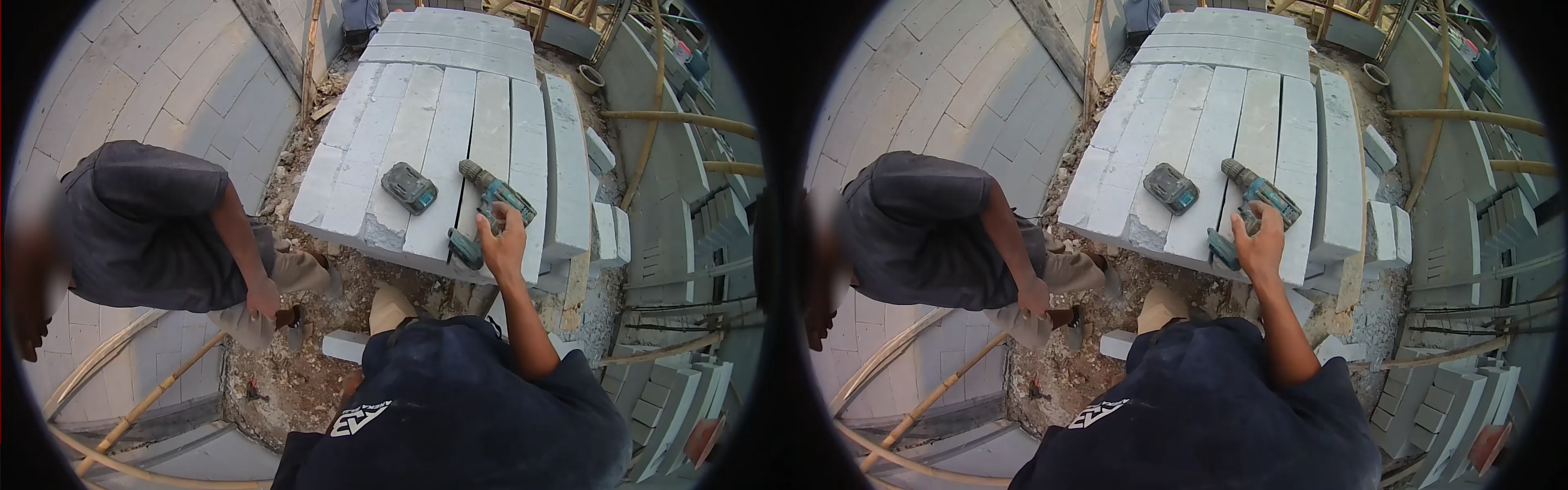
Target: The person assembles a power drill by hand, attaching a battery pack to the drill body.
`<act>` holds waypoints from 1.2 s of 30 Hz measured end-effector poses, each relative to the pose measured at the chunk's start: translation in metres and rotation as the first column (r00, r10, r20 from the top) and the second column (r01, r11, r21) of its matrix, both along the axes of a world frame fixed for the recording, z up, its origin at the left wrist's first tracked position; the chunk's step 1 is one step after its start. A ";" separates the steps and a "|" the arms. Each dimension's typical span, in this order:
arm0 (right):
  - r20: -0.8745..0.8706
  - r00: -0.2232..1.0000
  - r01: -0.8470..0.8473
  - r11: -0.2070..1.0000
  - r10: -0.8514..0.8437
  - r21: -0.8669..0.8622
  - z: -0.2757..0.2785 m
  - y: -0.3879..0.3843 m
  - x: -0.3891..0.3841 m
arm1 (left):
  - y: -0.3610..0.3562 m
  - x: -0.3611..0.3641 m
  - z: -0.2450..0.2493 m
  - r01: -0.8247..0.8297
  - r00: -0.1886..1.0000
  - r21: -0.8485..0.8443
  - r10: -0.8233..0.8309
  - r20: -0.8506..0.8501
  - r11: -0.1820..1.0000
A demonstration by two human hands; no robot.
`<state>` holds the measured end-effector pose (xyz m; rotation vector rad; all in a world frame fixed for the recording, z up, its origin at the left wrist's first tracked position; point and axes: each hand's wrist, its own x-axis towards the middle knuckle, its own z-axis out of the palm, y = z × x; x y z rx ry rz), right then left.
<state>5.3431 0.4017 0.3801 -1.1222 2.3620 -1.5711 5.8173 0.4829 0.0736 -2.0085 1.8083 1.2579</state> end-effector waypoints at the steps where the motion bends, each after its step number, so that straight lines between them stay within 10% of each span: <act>1: 0.003 0.998 0.058 0.996 -0.058 0.061 -0.010 0.011 -0.005 | -0.004 -0.006 0.000 -0.049 0.998 0.009 0.050 -0.043 0.999; 11: 0.283 0.950 0.072 0.975 -0.130 0.208 -0.032 0.023 -0.009 | -0.110 -0.117 0.066 -0.377 0.863 0.048 0.370 -0.344 0.925; 15: 0.384 0.900 0.128 0.967 -0.207 0.221 -0.052 0.011 -0.013 | -0.147 -0.179 0.151 -0.346 0.886 -0.512 0.095 -0.453 0.786; 19: 0.495 0.821 0.256 0.958 -0.284 0.126 -0.075 -0.002 -0.015 | -0.194 -0.269 0.268 -0.337 0.872 -0.675 -0.054 -0.487 0.656; 25: 0.866 0.484 0.100 0.975 0.127 -0.199 -0.057 -0.004 -0.012 | -0.245 -0.374 0.298 -0.045 0.986 -0.596 -0.058 -0.153 0.802; 31: 0.909 0.408 0.137 0.979 0.083 -0.151 -0.057 -0.011 -0.007 | -0.256 -0.380 0.285 0.202 0.978 -0.563 -0.200 0.066 0.801; 34: 0.899 0.438 0.160 0.985 -0.006 -0.071 -0.041 -0.018 -0.002 | -0.273 -0.368 0.292 0.176 0.978 -0.490 -0.207 -0.008 0.854; 36: 0.900 0.436 0.168 0.981 0.015 -0.098 -0.045 -0.019 -0.004 | -0.295 -0.357 0.292 -0.082 0.794 -0.133 -0.015 -0.607 0.988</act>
